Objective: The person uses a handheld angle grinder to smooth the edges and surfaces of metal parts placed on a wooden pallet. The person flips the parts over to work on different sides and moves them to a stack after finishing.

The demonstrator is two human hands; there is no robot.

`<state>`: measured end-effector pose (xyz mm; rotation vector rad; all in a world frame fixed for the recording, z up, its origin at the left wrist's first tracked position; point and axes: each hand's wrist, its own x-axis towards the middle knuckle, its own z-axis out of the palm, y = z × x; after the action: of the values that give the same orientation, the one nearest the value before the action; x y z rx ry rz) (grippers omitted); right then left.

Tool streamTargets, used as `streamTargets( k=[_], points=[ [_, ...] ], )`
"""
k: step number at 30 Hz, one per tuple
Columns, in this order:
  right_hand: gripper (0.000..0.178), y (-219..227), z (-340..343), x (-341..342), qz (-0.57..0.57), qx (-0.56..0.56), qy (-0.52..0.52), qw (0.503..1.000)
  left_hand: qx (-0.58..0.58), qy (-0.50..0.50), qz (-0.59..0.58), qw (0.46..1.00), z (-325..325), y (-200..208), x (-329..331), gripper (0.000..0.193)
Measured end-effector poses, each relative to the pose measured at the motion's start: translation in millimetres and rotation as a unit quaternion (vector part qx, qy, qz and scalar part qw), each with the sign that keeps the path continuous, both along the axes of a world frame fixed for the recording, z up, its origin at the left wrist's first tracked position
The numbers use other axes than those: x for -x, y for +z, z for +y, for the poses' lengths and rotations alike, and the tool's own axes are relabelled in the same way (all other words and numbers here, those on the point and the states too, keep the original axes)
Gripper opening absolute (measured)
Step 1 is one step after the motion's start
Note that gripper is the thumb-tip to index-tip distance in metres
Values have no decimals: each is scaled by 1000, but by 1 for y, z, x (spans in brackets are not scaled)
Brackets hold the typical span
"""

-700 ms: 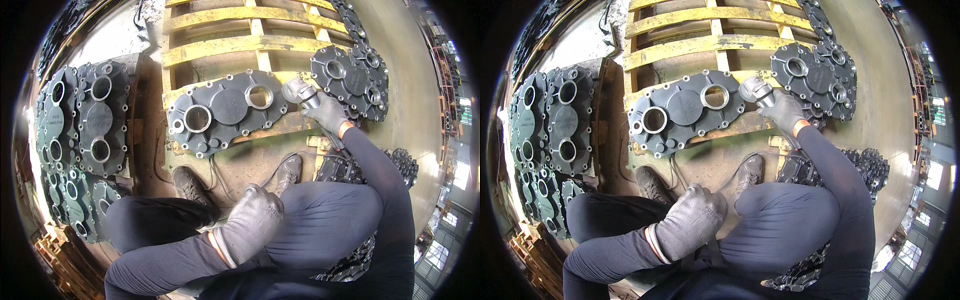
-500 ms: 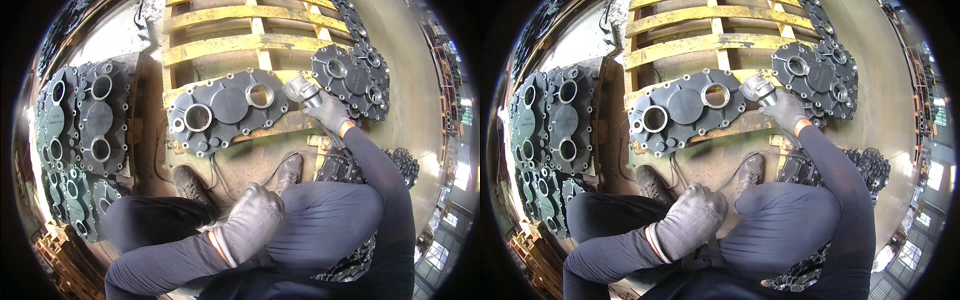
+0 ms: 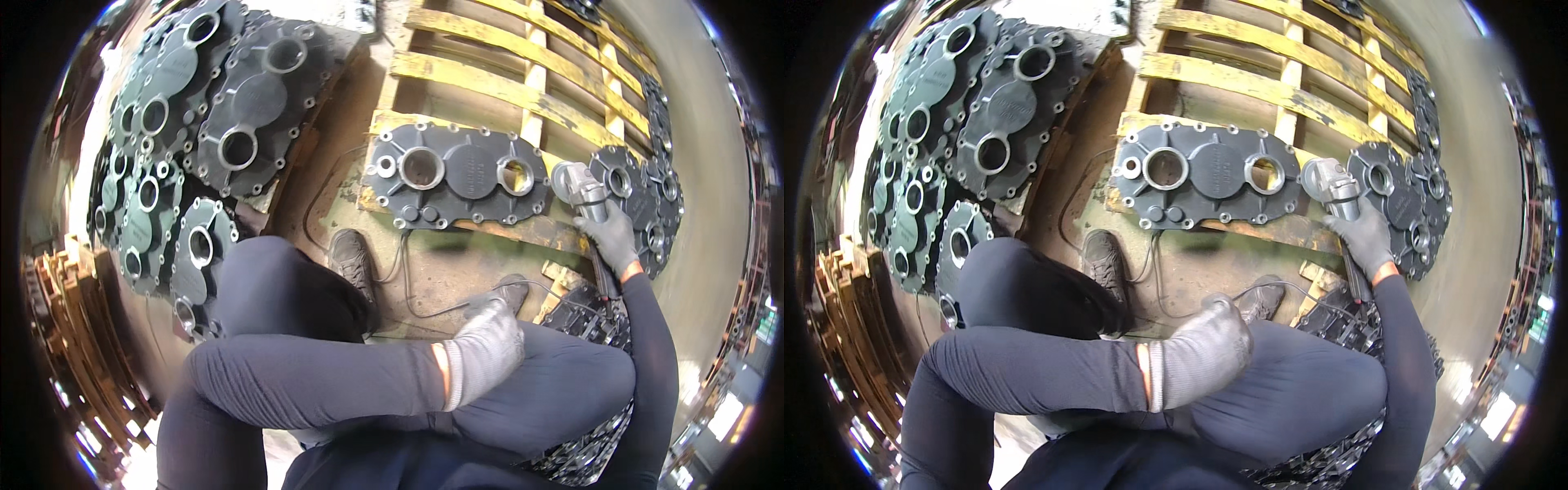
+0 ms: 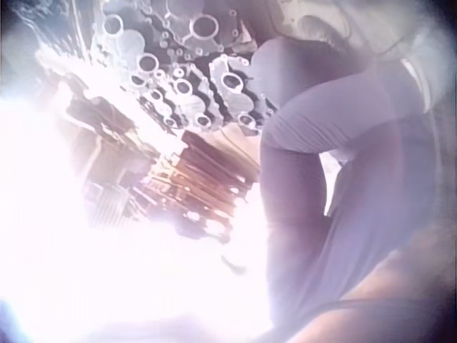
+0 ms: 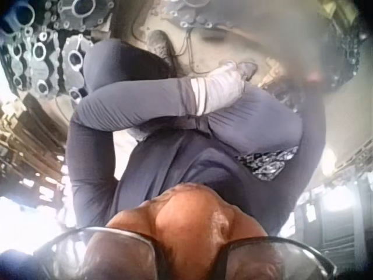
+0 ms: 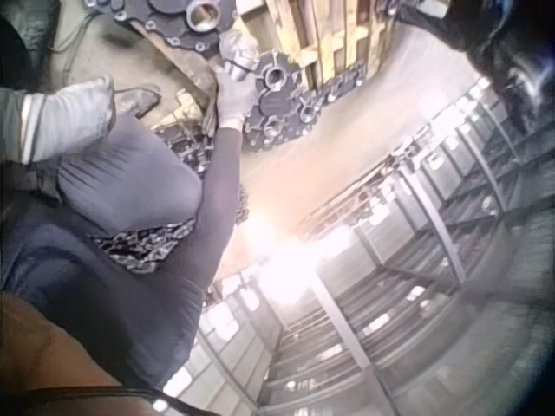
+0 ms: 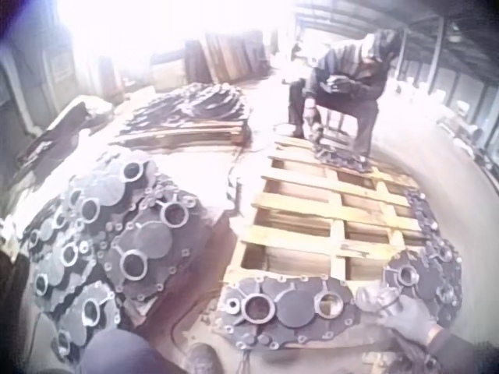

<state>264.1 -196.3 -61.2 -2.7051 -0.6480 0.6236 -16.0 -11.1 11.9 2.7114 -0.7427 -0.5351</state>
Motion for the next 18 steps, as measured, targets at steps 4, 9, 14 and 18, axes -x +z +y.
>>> streamTargets(
  k=[4, 9, 14, 18],
  points=[
    [53, 42, 74, 51, 126, -61, 38, 989, 55, 17, -29, 998, -1, 1, 14, 17],
    [58, 14, 135, 130, 233, -206, 79, 947, 251, 82, -108, 958, 5, 17, 22, 16],
    [51, -26, 179, 194, 263, -163, 55, 949, 557, 120, -159, 806, -15, 12, 19, 17],
    [52, -46, 223, 241, 241, -138, 47, 960, 420, 60, -141, 894, 31, 41, 18, 16]
  ],
)
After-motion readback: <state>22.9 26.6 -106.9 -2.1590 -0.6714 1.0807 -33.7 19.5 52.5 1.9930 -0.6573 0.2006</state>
